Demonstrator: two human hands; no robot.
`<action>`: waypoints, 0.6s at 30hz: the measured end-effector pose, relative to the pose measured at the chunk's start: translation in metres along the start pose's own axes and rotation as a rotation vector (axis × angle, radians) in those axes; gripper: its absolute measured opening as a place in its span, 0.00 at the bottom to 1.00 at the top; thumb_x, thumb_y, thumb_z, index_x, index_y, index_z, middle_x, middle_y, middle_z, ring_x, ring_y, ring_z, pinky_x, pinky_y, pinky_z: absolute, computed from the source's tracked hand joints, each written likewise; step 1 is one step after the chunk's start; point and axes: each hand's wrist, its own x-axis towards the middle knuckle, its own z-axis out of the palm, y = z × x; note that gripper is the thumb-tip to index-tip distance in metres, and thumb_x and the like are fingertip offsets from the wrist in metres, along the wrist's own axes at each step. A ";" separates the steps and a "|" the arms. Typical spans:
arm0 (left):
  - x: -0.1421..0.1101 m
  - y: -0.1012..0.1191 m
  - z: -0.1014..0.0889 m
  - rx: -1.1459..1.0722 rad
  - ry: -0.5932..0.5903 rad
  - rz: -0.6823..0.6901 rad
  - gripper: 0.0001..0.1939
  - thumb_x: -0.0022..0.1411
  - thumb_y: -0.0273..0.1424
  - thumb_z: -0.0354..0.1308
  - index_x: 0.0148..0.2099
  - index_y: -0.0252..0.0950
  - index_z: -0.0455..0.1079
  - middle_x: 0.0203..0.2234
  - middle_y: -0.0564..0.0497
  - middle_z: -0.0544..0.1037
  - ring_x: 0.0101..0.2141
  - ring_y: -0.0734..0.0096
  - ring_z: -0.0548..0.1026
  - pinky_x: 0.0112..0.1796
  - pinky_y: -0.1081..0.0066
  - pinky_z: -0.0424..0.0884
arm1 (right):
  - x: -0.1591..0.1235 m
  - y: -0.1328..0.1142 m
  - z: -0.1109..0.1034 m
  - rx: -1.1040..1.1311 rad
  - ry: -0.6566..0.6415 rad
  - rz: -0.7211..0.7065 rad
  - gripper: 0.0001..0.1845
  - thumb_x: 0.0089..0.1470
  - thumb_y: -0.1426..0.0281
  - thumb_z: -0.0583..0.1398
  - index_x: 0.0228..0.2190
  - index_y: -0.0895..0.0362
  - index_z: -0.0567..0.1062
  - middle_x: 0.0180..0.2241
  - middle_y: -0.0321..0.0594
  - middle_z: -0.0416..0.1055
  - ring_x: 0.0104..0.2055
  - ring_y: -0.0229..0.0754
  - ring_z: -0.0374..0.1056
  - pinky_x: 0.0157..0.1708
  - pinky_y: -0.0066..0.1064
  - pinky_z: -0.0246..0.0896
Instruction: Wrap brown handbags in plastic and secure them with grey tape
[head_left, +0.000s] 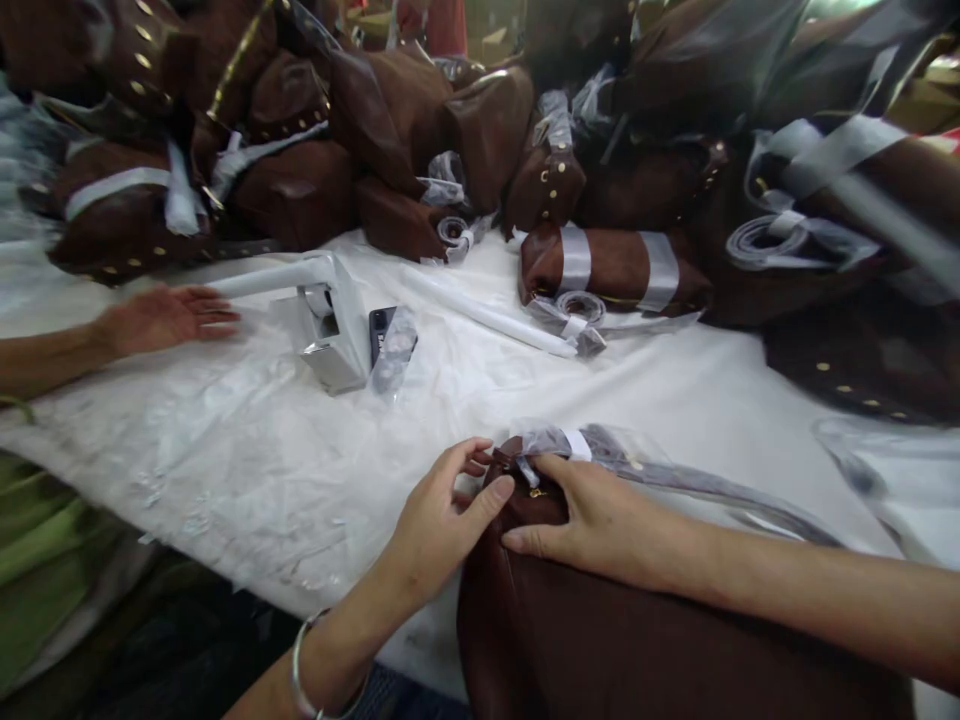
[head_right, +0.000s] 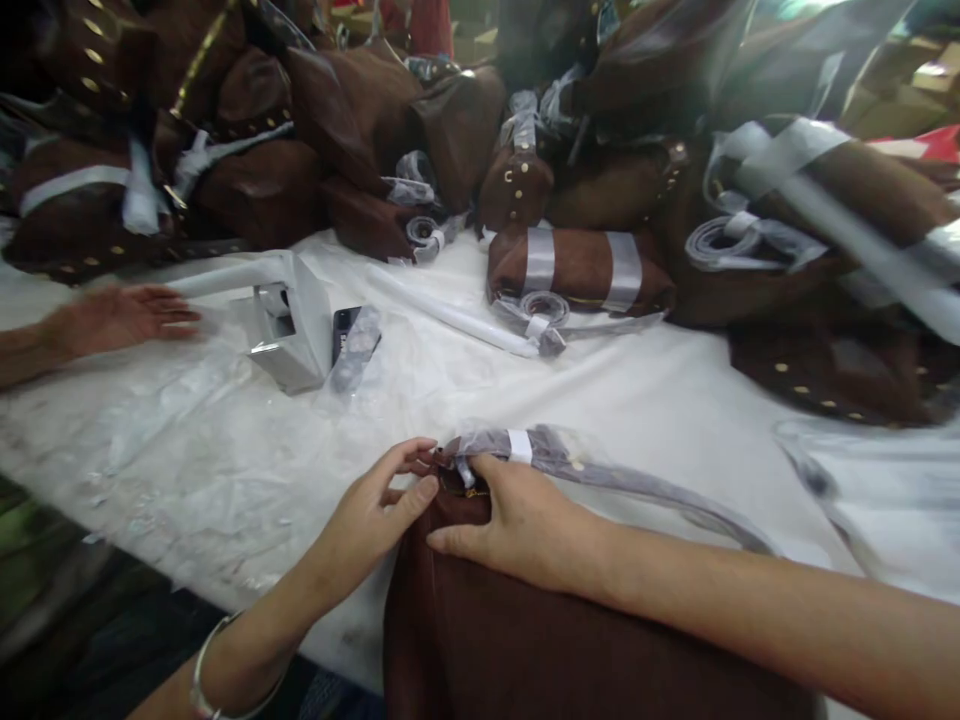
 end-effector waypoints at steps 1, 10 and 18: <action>0.008 0.000 0.003 -0.030 -0.068 -0.042 0.23 0.62 0.44 0.61 0.55 0.38 0.68 0.46 0.45 0.78 0.45 0.61 0.77 0.43 0.64 0.75 | 0.001 0.003 -0.001 0.040 0.005 -0.018 0.28 0.50 0.51 0.66 0.46 0.57 0.74 0.41 0.45 0.76 0.39 0.49 0.72 0.39 0.38 0.65; 0.012 -0.008 0.013 -0.400 -0.141 -0.177 0.23 0.60 0.40 0.66 0.54 0.38 0.68 0.46 0.48 0.79 0.50 0.63 0.76 0.51 0.65 0.71 | 0.017 0.027 -0.013 0.208 -0.068 -0.159 0.12 0.59 0.60 0.60 0.34 0.55 0.78 0.31 0.34 0.76 0.34 0.42 0.70 0.35 0.32 0.63; 0.006 -0.005 0.017 -0.527 -0.179 -0.213 0.24 0.59 0.42 0.66 0.54 0.37 0.70 0.50 0.46 0.78 0.51 0.60 0.75 0.53 0.64 0.69 | 0.003 0.031 -0.007 -0.236 0.209 -0.424 0.11 0.66 0.65 0.55 0.35 0.56 0.74 0.31 0.40 0.76 0.31 0.41 0.72 0.32 0.30 0.65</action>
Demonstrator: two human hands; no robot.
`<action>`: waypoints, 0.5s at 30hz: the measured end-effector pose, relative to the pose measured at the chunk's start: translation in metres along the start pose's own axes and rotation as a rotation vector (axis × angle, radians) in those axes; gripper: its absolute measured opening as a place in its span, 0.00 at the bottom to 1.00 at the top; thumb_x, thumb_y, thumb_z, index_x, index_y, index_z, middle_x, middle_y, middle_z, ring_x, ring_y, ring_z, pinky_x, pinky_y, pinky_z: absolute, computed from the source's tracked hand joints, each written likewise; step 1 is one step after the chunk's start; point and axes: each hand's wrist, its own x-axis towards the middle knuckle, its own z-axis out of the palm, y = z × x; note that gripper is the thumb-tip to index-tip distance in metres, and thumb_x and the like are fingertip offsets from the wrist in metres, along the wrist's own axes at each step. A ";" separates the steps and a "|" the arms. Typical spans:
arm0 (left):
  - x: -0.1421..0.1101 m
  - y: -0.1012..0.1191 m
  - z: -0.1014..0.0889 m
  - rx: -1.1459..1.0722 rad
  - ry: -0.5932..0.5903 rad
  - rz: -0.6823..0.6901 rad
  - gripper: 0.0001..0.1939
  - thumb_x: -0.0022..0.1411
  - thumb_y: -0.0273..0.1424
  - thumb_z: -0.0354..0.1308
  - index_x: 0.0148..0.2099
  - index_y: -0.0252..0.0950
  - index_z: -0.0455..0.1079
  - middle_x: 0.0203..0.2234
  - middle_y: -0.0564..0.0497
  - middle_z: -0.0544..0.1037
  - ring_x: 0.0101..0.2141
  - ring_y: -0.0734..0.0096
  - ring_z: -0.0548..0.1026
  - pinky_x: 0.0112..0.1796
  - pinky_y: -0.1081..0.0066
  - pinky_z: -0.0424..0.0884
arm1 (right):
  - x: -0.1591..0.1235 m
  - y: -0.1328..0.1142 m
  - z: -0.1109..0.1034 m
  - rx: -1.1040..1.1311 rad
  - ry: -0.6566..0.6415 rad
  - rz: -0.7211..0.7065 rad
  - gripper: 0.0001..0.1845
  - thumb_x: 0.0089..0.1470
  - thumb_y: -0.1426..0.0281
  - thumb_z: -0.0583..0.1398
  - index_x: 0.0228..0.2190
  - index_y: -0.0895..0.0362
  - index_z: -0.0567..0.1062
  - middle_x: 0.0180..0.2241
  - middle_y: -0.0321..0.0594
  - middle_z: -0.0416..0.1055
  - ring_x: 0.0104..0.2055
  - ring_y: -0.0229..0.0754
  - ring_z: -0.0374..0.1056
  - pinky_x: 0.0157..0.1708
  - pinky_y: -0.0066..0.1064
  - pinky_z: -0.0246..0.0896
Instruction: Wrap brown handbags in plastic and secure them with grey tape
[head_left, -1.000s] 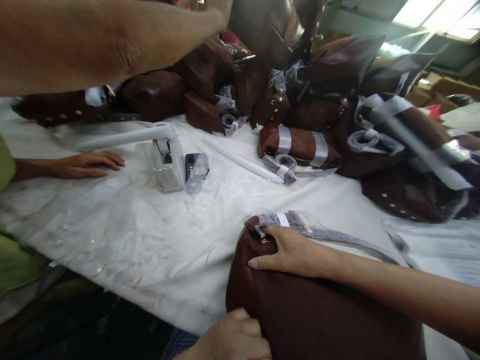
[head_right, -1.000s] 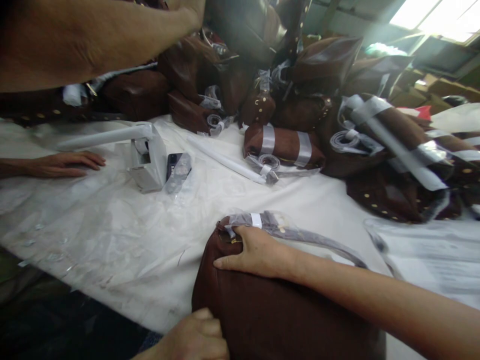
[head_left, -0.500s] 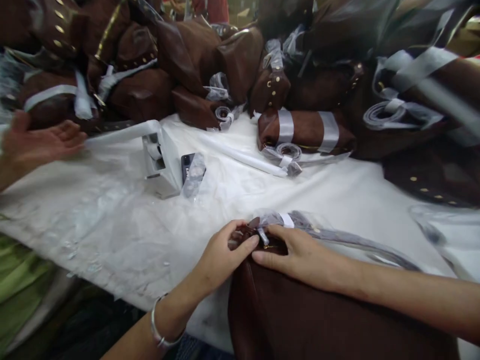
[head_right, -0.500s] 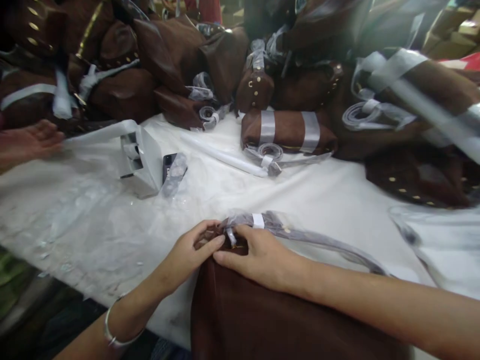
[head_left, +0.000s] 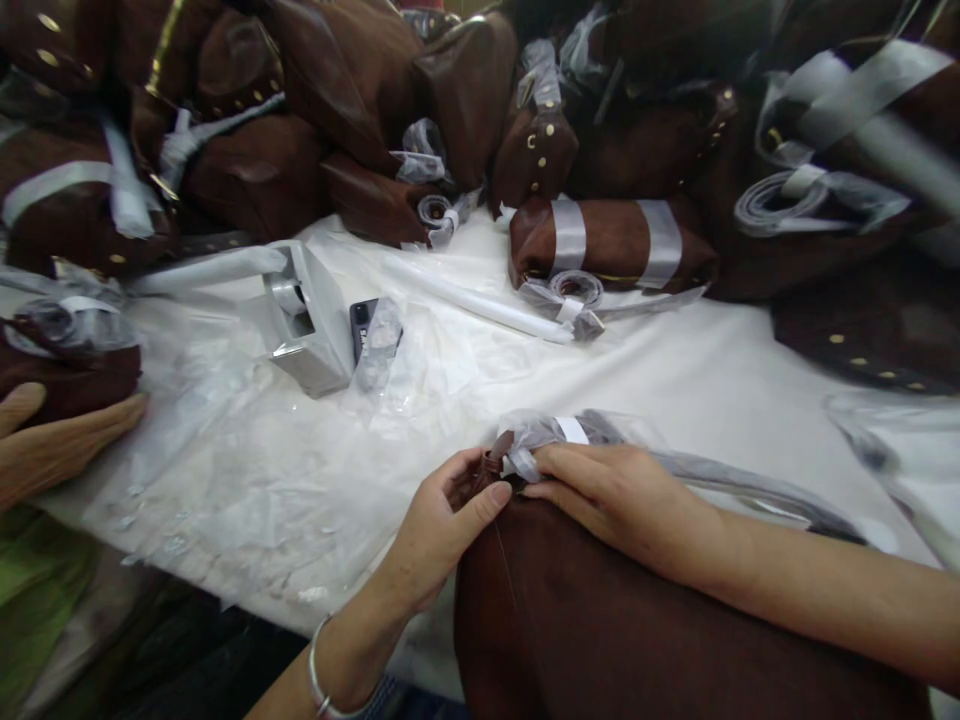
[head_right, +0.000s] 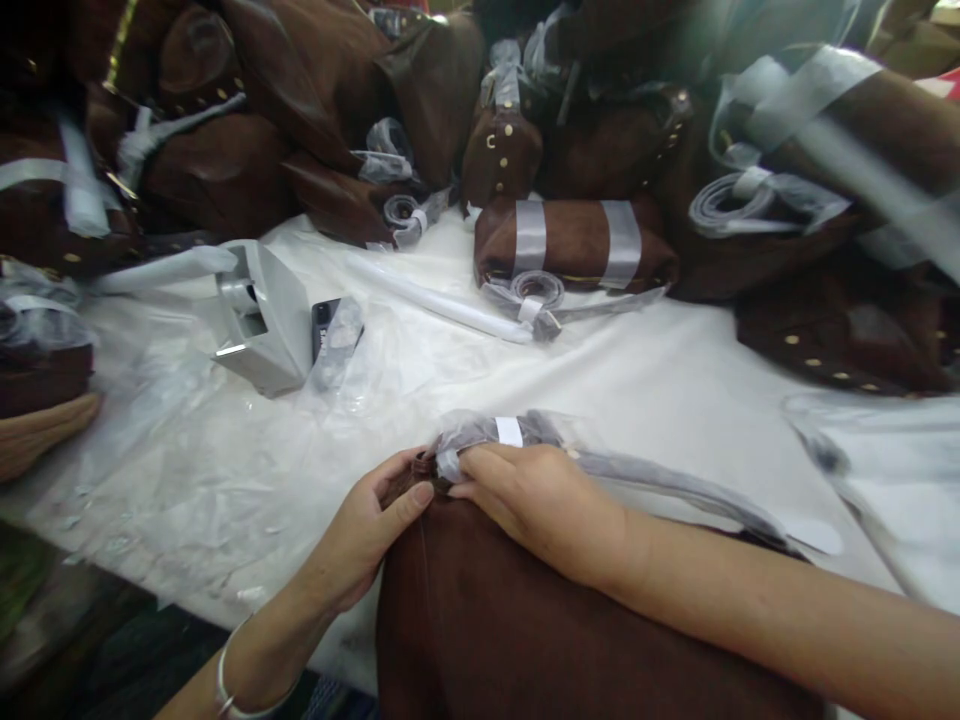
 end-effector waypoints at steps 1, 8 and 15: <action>-0.001 0.002 0.000 -0.016 -0.019 -0.027 0.23 0.61 0.42 0.65 0.53 0.36 0.71 0.50 0.46 0.78 0.51 0.59 0.75 0.52 0.64 0.69 | -0.002 -0.001 -0.002 -0.026 0.036 -0.040 0.11 0.67 0.65 0.54 0.37 0.56 0.74 0.32 0.40 0.77 0.31 0.41 0.72 0.33 0.30 0.66; -0.014 0.009 0.008 -0.092 -0.068 0.000 0.20 0.61 0.39 0.66 0.52 0.37 0.71 0.49 0.47 0.78 0.50 0.61 0.75 0.51 0.68 0.68 | -0.018 -0.015 -0.017 -0.020 0.284 -0.087 0.07 0.65 0.71 0.57 0.42 0.53 0.75 0.37 0.37 0.80 0.36 0.38 0.76 0.37 0.26 0.69; -0.022 0.011 0.032 -0.194 0.045 0.127 0.22 0.62 0.38 0.65 0.56 0.38 0.71 0.52 0.46 0.78 0.54 0.59 0.74 0.55 0.66 0.68 | -0.030 -0.034 -0.027 0.154 0.351 0.212 0.02 0.60 0.69 0.63 0.34 0.52 0.78 0.30 0.30 0.78 0.31 0.37 0.73 0.34 0.26 0.64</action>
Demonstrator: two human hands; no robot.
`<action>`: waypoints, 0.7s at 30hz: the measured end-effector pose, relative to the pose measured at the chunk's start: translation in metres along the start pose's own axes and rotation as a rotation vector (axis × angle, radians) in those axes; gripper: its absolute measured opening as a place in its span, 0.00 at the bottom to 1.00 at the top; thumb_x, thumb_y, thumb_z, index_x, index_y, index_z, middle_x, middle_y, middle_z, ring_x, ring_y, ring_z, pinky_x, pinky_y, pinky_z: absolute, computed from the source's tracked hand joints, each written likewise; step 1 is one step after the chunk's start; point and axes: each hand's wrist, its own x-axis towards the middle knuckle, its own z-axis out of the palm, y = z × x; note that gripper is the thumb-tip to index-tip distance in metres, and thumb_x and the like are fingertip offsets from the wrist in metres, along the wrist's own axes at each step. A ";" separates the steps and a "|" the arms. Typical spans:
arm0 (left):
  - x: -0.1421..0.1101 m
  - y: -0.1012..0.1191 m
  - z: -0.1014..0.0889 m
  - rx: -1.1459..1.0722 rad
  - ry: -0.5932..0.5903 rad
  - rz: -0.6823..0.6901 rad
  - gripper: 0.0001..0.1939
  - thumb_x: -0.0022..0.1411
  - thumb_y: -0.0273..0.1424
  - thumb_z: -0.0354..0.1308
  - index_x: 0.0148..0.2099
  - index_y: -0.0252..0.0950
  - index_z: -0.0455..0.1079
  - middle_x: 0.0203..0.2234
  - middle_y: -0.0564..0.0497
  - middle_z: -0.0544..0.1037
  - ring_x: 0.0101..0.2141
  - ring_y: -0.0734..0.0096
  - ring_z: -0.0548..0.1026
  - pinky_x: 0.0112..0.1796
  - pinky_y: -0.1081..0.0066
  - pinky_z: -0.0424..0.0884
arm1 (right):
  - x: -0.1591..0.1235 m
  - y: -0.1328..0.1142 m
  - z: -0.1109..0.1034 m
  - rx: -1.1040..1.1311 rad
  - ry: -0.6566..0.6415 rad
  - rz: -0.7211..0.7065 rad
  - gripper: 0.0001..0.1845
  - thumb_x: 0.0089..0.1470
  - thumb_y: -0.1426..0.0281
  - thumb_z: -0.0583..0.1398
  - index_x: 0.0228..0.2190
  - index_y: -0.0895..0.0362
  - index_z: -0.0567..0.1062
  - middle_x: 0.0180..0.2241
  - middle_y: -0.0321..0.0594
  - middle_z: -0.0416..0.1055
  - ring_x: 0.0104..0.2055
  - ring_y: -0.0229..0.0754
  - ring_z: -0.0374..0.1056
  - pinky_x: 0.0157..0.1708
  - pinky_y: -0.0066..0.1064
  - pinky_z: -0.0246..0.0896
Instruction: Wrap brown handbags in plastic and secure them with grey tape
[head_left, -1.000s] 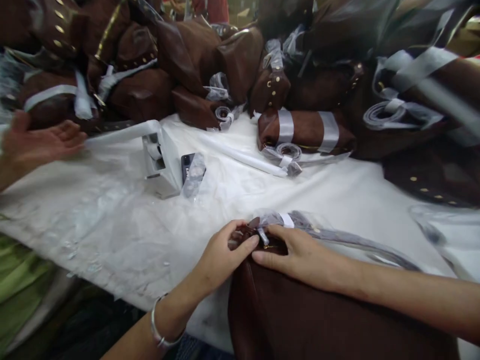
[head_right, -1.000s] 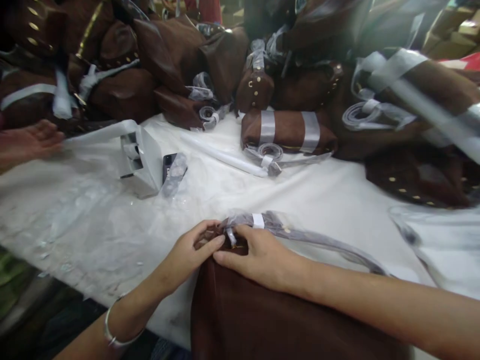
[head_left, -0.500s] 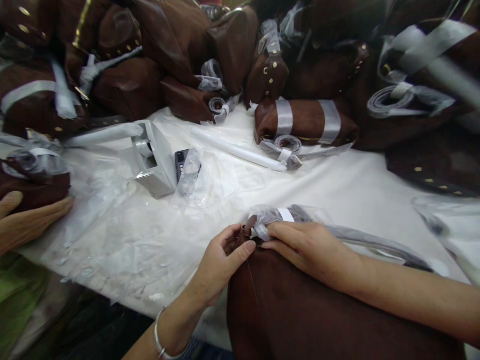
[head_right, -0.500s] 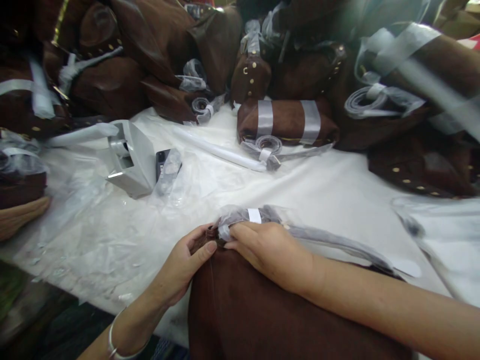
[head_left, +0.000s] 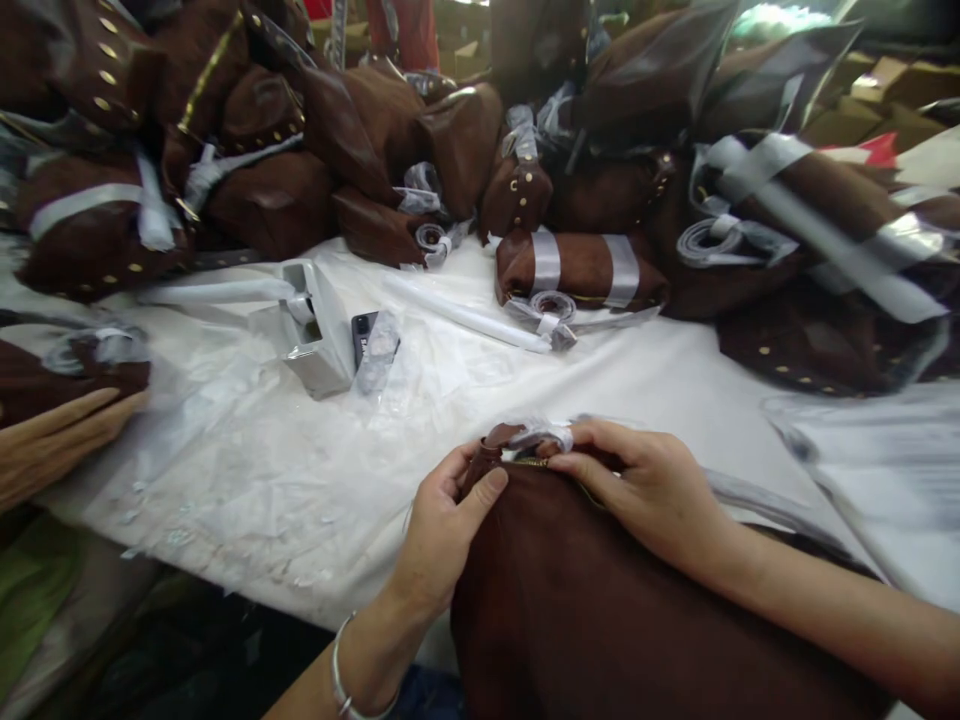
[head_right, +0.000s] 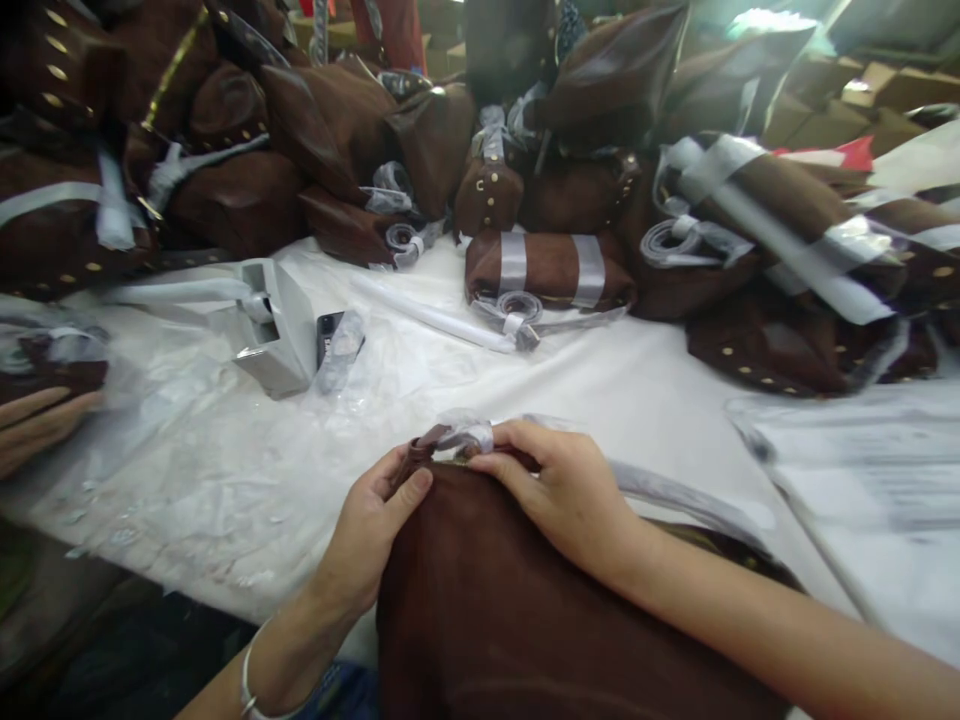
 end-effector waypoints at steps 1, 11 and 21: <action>-0.001 0.000 0.002 -0.014 0.015 0.016 0.21 0.62 0.38 0.65 0.56 0.37 0.72 0.53 0.45 0.77 0.54 0.58 0.74 0.56 0.65 0.68 | 0.000 -0.001 0.000 0.034 -0.028 0.054 0.04 0.60 0.67 0.62 0.33 0.53 0.78 0.29 0.31 0.78 0.31 0.38 0.72 0.34 0.27 0.64; -0.013 -0.003 0.008 0.007 0.129 0.110 0.29 0.62 0.41 0.64 0.63 0.43 0.63 0.51 0.46 0.79 0.48 0.61 0.79 0.47 0.68 0.75 | -0.007 -0.005 -0.001 0.320 -0.179 0.079 0.06 0.58 0.66 0.64 0.38 0.54 0.78 0.36 0.35 0.78 0.39 0.40 0.72 0.42 0.29 0.66; -0.023 0.001 -0.010 0.181 0.230 0.279 0.28 0.63 0.42 0.63 0.63 0.44 0.64 0.53 0.47 0.77 0.53 0.61 0.76 0.52 0.67 0.72 | -0.028 0.018 -0.039 -0.007 -0.100 -0.165 0.04 0.59 0.69 0.62 0.33 0.53 0.79 0.38 0.37 0.76 0.39 0.40 0.73 0.42 0.29 0.66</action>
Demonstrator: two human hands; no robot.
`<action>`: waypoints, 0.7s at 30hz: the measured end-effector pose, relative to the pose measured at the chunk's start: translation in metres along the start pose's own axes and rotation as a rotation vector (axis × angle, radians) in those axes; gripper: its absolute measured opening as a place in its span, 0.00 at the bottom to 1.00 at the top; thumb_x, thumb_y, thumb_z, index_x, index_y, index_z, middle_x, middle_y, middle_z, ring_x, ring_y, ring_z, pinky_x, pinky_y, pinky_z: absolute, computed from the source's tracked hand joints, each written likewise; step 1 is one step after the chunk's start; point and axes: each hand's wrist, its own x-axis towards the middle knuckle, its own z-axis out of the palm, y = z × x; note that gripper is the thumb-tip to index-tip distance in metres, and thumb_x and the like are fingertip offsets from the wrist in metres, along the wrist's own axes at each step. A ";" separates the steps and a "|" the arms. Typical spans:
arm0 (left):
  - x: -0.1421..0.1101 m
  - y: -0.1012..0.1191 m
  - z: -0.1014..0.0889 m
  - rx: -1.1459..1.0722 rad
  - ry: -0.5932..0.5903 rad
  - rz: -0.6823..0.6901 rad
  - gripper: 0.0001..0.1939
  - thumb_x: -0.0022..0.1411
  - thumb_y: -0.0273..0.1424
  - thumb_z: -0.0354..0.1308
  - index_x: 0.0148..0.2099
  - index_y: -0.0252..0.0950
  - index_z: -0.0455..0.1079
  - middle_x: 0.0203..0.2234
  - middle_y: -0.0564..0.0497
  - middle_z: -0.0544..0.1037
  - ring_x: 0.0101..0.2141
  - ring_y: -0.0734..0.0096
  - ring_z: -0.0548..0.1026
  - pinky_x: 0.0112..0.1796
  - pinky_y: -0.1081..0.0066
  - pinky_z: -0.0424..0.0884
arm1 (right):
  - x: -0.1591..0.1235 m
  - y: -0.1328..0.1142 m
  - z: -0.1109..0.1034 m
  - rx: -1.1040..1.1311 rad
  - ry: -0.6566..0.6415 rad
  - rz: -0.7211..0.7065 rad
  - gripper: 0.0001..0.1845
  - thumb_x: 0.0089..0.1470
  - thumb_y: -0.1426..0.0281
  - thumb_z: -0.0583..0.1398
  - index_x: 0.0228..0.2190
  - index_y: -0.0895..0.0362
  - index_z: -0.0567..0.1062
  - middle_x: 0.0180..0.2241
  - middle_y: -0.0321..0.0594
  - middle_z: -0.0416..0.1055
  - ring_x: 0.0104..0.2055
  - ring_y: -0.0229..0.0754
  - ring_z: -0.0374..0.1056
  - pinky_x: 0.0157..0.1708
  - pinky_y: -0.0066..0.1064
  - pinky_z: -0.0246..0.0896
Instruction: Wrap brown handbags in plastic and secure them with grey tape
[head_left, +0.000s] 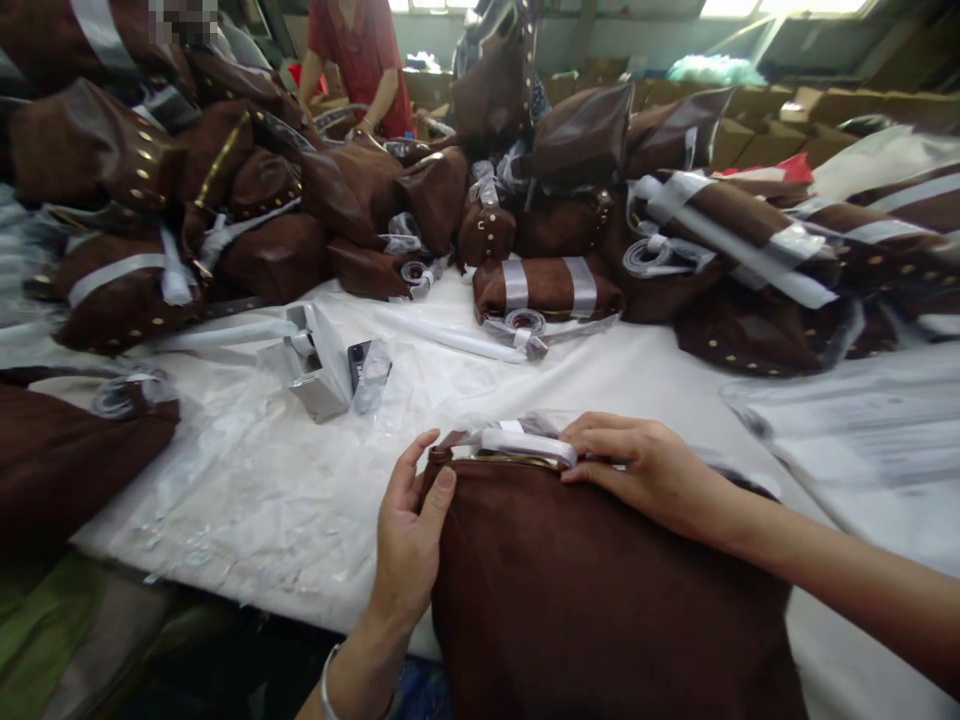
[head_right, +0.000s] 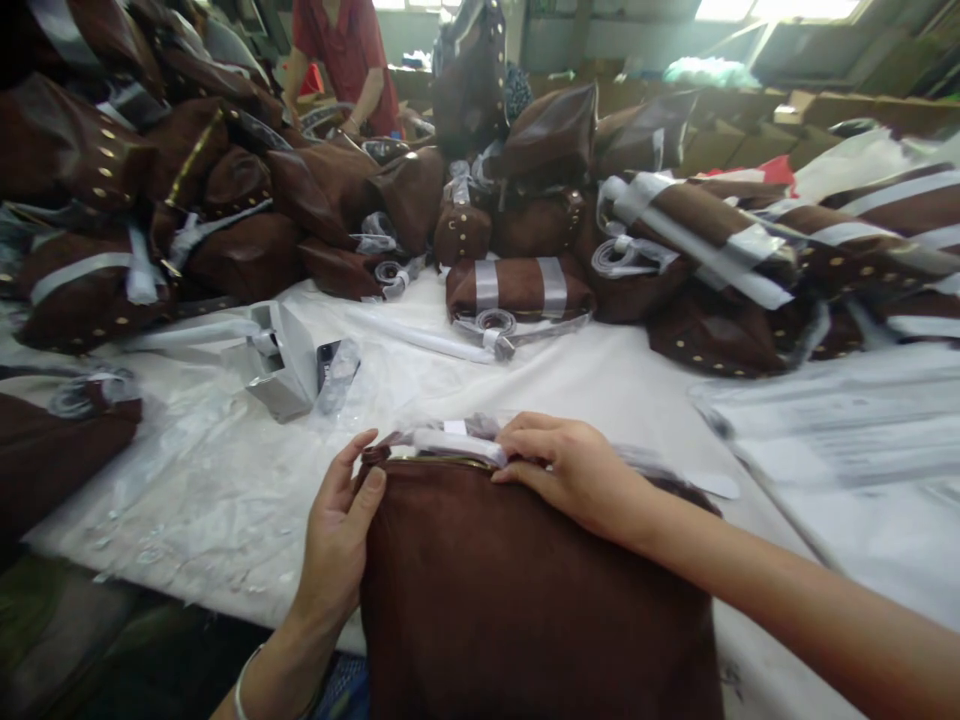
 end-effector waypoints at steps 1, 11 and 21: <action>0.001 0.000 -0.006 0.029 0.033 0.037 0.27 0.64 0.42 0.62 0.63 0.44 0.64 0.55 0.47 0.76 0.54 0.62 0.75 0.53 0.67 0.71 | -0.008 0.005 -0.008 -0.078 0.012 0.003 0.05 0.60 0.69 0.61 0.34 0.53 0.79 0.38 0.38 0.76 0.39 0.41 0.73 0.41 0.29 0.67; 0.003 0.013 -0.024 0.378 0.012 0.352 0.25 0.67 0.45 0.58 0.60 0.39 0.67 0.54 0.44 0.76 0.53 0.60 0.75 0.54 0.66 0.71 | -0.059 -0.007 -0.011 -0.524 0.479 -0.017 0.25 0.62 0.71 0.59 0.59 0.51 0.66 0.53 0.46 0.73 0.54 0.51 0.71 0.55 0.44 0.67; -0.014 0.040 -0.014 0.404 -0.247 0.764 0.29 0.64 0.49 0.58 0.62 0.40 0.65 0.53 0.41 0.75 0.52 0.56 0.76 0.51 0.63 0.73 | -0.093 -0.086 0.001 -0.598 0.240 -0.402 0.11 0.64 0.71 0.59 0.47 0.60 0.74 0.36 0.44 0.78 0.38 0.46 0.74 0.38 0.38 0.72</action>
